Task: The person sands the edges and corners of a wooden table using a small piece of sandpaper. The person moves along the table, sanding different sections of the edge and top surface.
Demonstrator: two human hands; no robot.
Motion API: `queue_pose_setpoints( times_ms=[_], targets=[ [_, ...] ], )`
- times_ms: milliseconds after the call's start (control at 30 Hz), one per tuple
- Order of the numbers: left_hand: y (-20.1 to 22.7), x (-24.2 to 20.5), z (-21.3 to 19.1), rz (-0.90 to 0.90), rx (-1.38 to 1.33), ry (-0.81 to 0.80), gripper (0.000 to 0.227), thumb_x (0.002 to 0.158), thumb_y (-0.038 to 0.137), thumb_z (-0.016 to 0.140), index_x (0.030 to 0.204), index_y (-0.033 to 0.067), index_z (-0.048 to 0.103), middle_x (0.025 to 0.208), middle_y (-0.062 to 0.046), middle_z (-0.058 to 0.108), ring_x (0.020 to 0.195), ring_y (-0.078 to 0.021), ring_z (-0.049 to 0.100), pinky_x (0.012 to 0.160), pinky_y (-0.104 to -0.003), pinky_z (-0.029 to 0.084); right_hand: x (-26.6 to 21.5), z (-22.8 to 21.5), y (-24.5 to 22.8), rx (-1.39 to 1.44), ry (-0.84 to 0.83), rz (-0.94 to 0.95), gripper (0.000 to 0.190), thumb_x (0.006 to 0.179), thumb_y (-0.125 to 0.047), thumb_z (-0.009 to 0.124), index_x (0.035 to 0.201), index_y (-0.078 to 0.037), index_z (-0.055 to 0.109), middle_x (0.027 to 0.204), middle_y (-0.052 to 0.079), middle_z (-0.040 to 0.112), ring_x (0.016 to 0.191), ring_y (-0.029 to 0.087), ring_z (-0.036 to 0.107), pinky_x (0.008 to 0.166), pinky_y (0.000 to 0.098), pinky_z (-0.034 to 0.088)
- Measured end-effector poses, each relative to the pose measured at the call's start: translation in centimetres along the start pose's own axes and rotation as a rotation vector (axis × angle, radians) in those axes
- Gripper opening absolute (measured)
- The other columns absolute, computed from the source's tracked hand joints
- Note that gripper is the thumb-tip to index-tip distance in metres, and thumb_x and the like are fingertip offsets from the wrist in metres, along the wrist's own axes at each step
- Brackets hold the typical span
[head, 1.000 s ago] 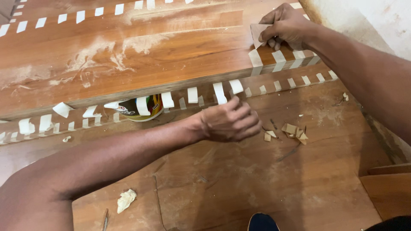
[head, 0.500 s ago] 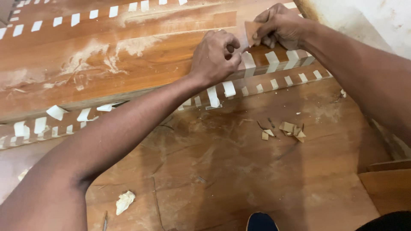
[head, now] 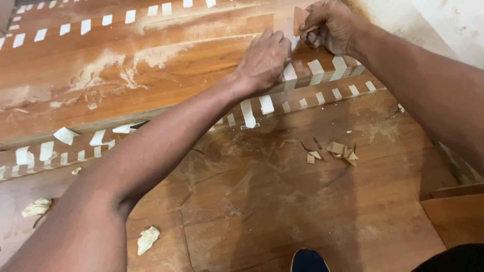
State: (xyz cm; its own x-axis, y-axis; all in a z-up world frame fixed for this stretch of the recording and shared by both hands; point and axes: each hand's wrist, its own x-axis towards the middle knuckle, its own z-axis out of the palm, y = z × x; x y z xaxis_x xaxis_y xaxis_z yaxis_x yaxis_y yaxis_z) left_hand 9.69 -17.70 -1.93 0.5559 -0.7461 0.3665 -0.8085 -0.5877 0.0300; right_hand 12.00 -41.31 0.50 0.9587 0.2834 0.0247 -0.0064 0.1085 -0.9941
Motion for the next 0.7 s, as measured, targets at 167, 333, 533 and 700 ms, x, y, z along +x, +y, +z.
queue_pose_setpoints(
  times_ms=[167,333,533,700],
  targets=[
    [0.5,-0.7,2.8,0.185,0.149,0.249,0.021,0.105,0.021,0.053,0.098,0.0009,0.056,0.086,-0.009,0.051,0.077,-0.0190,0.048,0.064,-0.034,0.047,0.4,-0.3,0.5,-0.006,0.042,0.028,0.016,0.091,0.002,0.067,0.083,-0.009,0.058,0.075,0.012,0.069,0.056,0.013,0.065,0.047,0.0261,0.051],
    [3.2,-1.9,2.1,0.358,0.389,0.507,0.014,0.106,0.007,0.049,0.092,0.0079,0.052,0.085,-0.006,0.049,0.076,-0.0172,0.048,0.061,-0.031,0.044,1.0,-0.1,0.6,-0.033,0.026,0.033,0.007,0.090,-0.001,0.066,0.087,-0.005,0.063,0.078,0.011,0.071,0.056,0.012,0.065,0.048,0.0246,0.052],
    [10.1,-7.5,-0.5,0.380,0.282,0.127,0.016,0.090,0.012,0.050,0.098,0.0045,0.062,0.085,-0.009,0.054,0.075,-0.0173,0.052,0.061,-0.034,0.047,1.4,-1.0,1.1,-0.146,-0.029,0.096,0.003,0.092,-0.001,0.067,0.092,-0.003,0.065,0.081,0.011,0.070,0.058,0.011,0.063,0.051,0.0222,0.051],
    [9.4,-12.4,0.7,0.473,0.185,0.105,0.023,0.089,0.018,0.055,0.098,-0.0007,0.065,0.094,-0.013,0.063,0.080,-0.0207,0.060,0.063,-0.033,0.050,2.0,-1.1,1.4,-0.225,-0.015,0.107,0.006,0.093,-0.002,0.068,0.091,-0.005,0.063,0.080,0.009,0.069,0.058,0.011,0.062,0.051,0.0229,0.049]
  ],
)
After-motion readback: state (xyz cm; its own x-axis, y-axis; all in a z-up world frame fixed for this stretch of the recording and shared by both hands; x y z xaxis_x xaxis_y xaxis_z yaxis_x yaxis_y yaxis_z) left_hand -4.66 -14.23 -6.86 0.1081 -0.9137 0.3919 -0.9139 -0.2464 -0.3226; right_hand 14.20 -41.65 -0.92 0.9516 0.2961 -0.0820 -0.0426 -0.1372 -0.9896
